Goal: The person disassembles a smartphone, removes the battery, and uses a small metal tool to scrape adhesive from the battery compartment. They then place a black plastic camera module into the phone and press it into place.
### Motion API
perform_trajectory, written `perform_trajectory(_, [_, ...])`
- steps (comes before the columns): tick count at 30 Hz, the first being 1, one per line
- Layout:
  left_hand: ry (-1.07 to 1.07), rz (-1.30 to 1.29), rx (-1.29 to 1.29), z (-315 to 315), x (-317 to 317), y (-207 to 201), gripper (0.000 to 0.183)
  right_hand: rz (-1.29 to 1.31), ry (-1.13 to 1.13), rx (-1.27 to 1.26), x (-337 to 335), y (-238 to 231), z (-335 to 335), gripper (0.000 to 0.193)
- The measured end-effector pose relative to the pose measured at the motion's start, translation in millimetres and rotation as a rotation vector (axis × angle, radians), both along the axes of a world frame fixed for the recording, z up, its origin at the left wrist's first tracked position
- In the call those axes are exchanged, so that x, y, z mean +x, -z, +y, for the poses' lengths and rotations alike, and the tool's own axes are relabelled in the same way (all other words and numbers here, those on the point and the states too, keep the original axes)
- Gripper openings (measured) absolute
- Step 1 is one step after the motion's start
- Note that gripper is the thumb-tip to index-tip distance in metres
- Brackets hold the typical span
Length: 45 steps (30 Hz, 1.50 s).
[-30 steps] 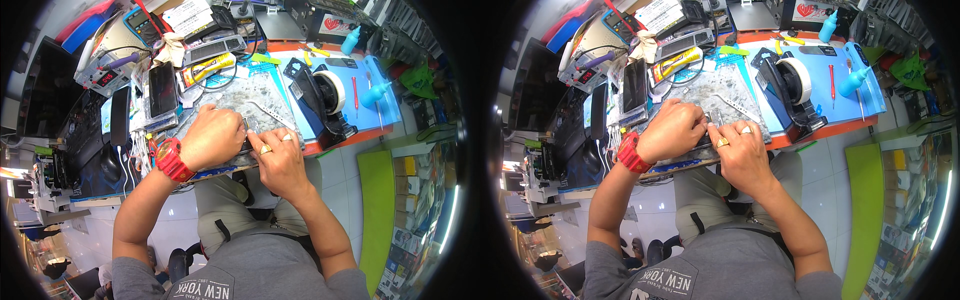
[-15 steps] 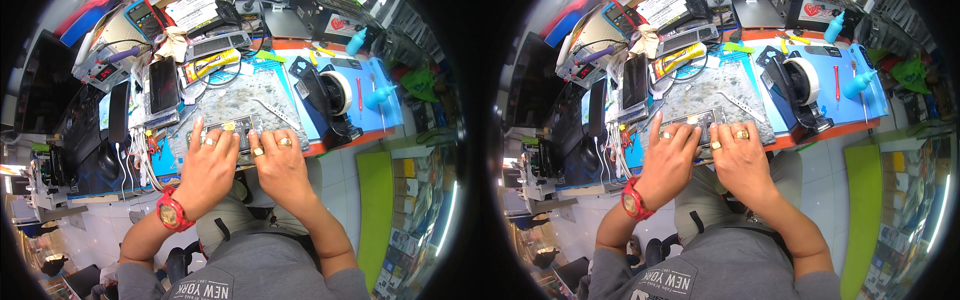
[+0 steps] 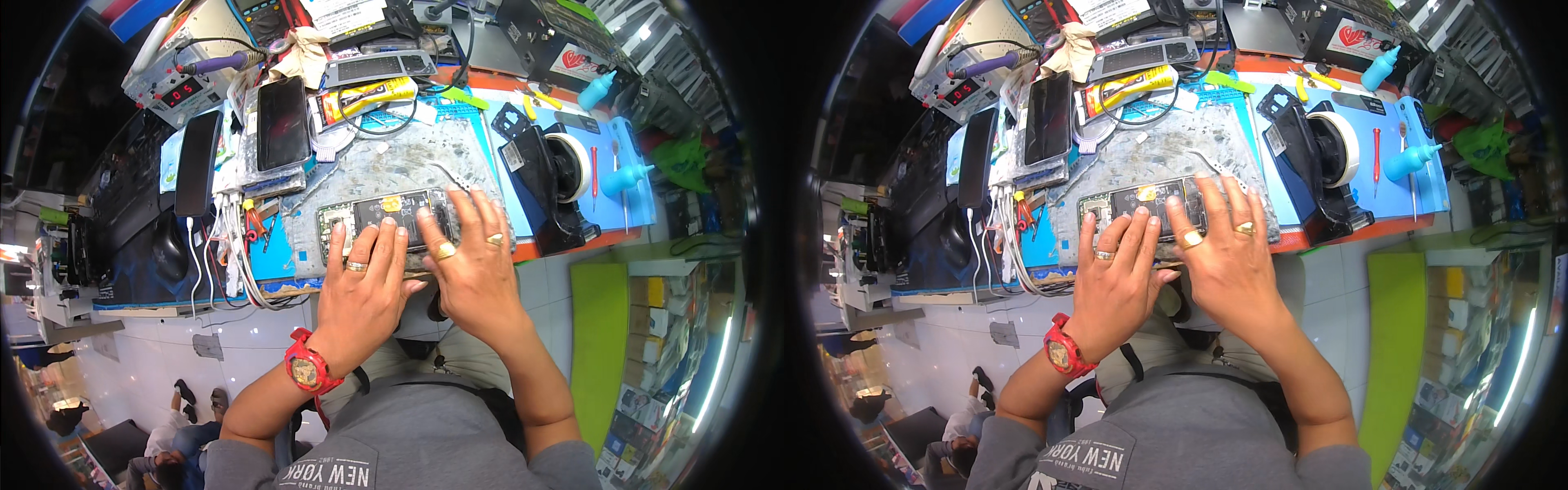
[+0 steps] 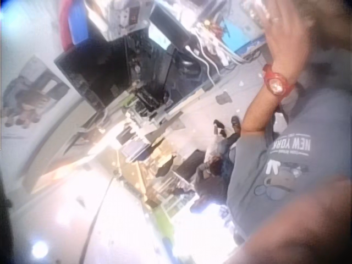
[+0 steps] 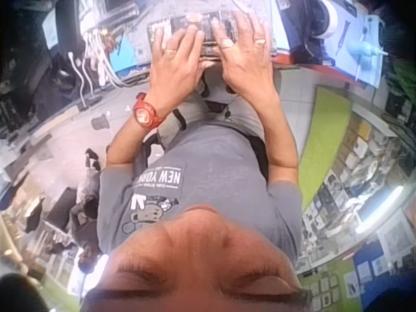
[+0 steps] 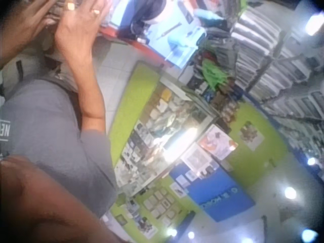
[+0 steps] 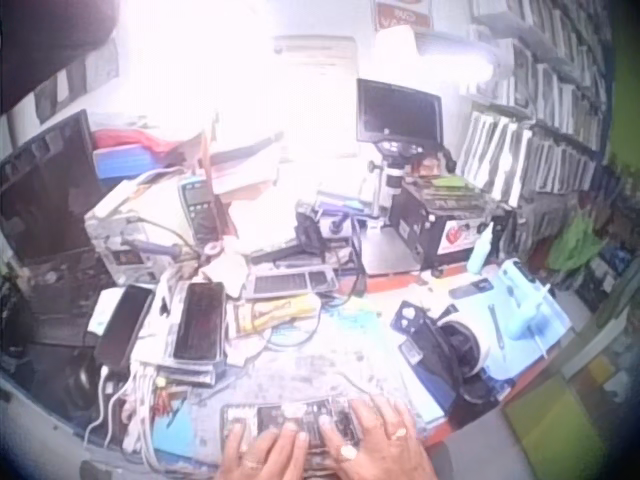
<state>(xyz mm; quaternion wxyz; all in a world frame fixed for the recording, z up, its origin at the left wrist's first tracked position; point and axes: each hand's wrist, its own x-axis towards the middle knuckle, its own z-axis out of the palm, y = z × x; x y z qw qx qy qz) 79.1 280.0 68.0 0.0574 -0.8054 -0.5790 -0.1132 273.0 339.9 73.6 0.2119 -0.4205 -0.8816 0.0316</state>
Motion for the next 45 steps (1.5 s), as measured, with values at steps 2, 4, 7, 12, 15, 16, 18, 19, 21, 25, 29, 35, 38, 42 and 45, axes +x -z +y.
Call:
perform_trajectory(2, [-0.02, 0.011, 0.007, -3, 3, 3, 0.071, -0.038, 0.029, -0.01, 3, 1, 0, 0.056])
perform_trajectory(4, [-0.052, 0.028, 0.02, -5, 9, 6, 0.072, -0.051, 0.027, -0.021, 3, 4, -2, 0.058])
perform_trajectory(7, [-0.087, 0.03, 0.049, -8, 15, 17, 0.074, -0.045, 0.003, -0.022, 1, 9, -2, 0.059])
perform_trajectory(12, [-0.174, 0.092, 0.082, -16, 27, 28, 0.072, -0.078, -0.014, -0.034, -4, 7, 0, 0.057])
perform_trajectory(15, [-0.237, 0.12, 0.123, -19, 35, 36, 0.066, -0.104, -0.09, -0.037, -2, 7, 6, 0.056])
perform_trajectory(16, [-0.245, 0.096, 0.136, -20, 35, 36, 0.063, -0.095, -0.107, -0.044, -4, 3, 8, 0.056])
perform_trajectory(18, [-0.241, -0.026, 0.128, -23, 37, 34, 0.06, -0.099, -0.136, -0.037, -2, -1, 13, 0.055])
perform_trajectory(19, [-0.221, -0.036, 0.149, -29, 36, 37, 0.062, -0.101, -0.15, -0.034, -3, -4, 16, 0.055])
perform_trajectory(21, [-0.177, -0.06, 0.191, -42, 38, 46, 0.065, -0.109, -0.189, -0.024, -7, -7, 19, 0.055])
perform_trajectory(25, [-0.166, -0.132, 0.195, -59, 36, 55, 0.064, -0.169, -0.252, -0.011, -11, -4, 26, 0.057])
perform_trajectory(29, [-0.141, -0.265, 0.18, -69, 24, 62, 0.067, -0.225, -0.261, 0.02, -13, -5, 24, 0.058])
perform_trajectory(35, [-0.077, -0.344, 0.098, -104, 7, 82, 0.059, -0.226, -0.321, -0.011, -25, -5, 19, 0.064])
perform_trajectory(38, [-0.082, -0.377, 0.001, -126, -3, 99, 0.055, -0.274, -0.32, -0.02, -26, -1, 14, 0.069])
perform_trajectory(42, [-0.139, -0.413, -0.161, -148, -17, 121, 0.052, -0.264, -0.31, -0.005, -26, 3, 12, 0.071])
perform_trajectory(45, [-0.171, -0.449, -0.273, -153, -26, 136, 0.052, -0.27, -0.321, 0.005, -26, 3, 15, 0.069])
